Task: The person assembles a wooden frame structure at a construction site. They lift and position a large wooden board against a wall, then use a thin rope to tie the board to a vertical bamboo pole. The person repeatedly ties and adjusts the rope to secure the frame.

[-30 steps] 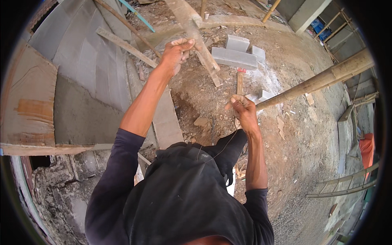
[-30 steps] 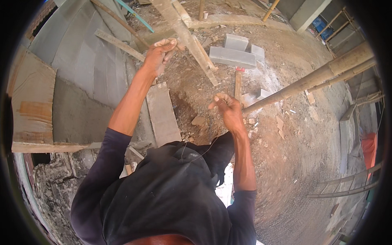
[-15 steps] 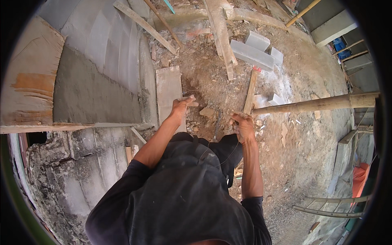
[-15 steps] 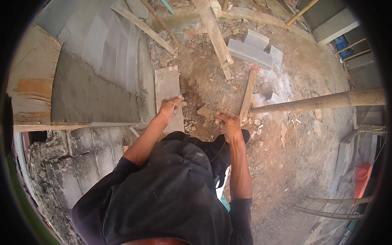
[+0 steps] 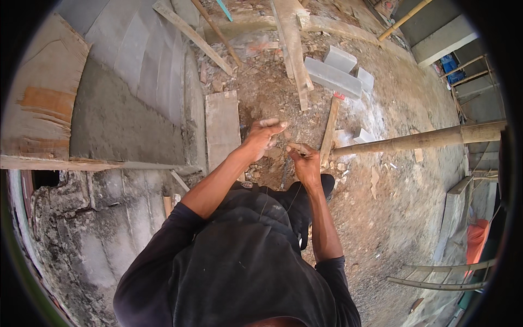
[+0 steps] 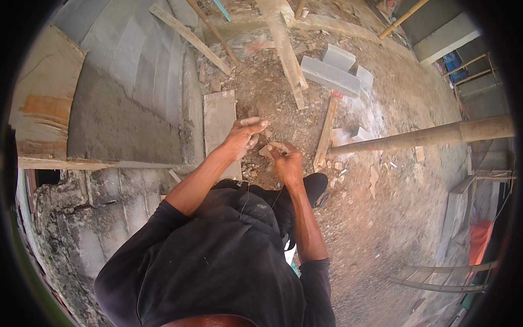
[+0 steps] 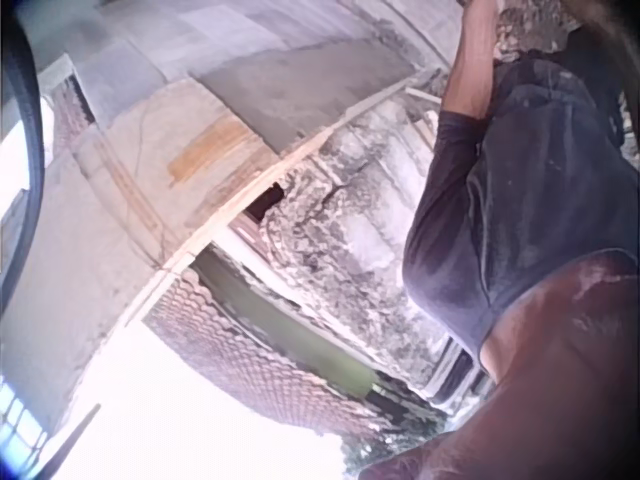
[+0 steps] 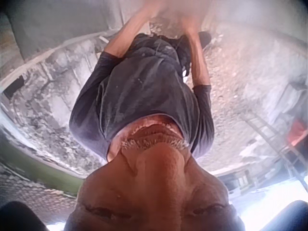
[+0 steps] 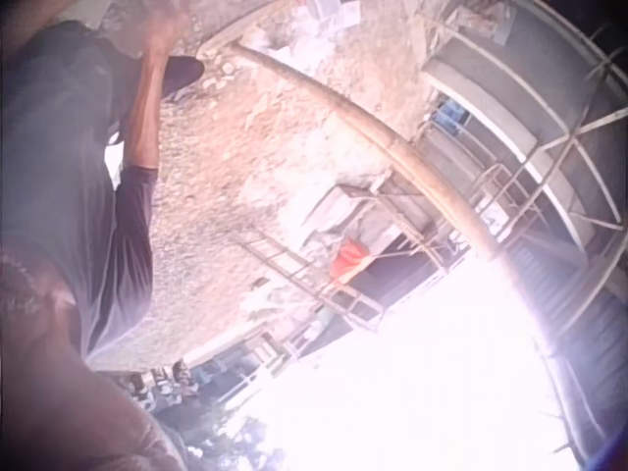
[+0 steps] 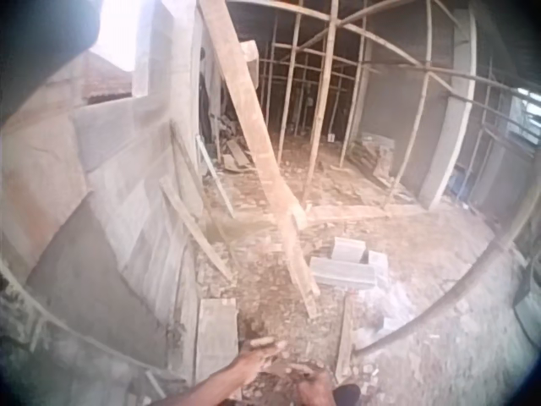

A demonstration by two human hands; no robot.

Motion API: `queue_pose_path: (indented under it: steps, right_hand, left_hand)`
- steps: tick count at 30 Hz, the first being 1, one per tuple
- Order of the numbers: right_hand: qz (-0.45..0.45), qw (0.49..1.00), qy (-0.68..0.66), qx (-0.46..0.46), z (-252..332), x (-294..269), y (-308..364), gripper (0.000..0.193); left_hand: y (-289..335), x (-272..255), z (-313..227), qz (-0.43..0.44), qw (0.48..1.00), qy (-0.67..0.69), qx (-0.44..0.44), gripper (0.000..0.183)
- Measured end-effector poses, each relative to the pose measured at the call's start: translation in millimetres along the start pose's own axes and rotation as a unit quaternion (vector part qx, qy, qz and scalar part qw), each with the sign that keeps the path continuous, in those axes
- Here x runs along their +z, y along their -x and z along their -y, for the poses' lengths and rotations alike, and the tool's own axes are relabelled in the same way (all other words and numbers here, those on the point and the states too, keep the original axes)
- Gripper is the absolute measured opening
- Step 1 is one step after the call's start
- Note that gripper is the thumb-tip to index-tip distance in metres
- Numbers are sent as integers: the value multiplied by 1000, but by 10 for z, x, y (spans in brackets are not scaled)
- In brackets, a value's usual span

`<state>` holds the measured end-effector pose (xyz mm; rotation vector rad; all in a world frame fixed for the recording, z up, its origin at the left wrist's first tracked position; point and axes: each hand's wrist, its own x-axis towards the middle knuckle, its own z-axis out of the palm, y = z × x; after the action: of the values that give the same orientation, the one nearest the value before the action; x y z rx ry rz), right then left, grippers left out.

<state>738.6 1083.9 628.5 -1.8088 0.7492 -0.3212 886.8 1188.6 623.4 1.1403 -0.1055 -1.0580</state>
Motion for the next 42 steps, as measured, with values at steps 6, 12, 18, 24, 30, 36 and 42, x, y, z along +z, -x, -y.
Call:
queue_pose_path:
  steps: [6, 12, 18, 24, 30, 36, 42]
  right_hand:
    - [-13, 998, -62, -17, 1, -1, 39, 16]
    - [-41, 990, -121, 66, 45, -65, -31, 14]
    - [-84, 985, -148, 24, 133, -129, -113, 8]
    - [-12, 997, -69, -13, 194, -132, -70, 9]
    - [-106, 983, -150, 13, 242, -191, -114, 32]
    - [-88, 990, -101, -37, 798, -861, -203, 42]
    - [-170, 975, -101, -105, 1039, -953, -183, 39]
  left_hand:
    - [-4, -102, 34, 9, 993, -113, 29, 27]
    - [104, -145, -55, 18, 994, -110, 7, 23]
    - [111, -118, -111, 22, 998, -53, -8, 24]
    - [26, -123, -121, 70, 997, 17, 13, 27]
    - [-19, -17, -291, 65, 997, 33, -5, 32]
    - [-144, 101, -699, 42, 998, 46, 18, 38]
    - [-258, 263, -1186, 16, 987, 143, 76, 39]
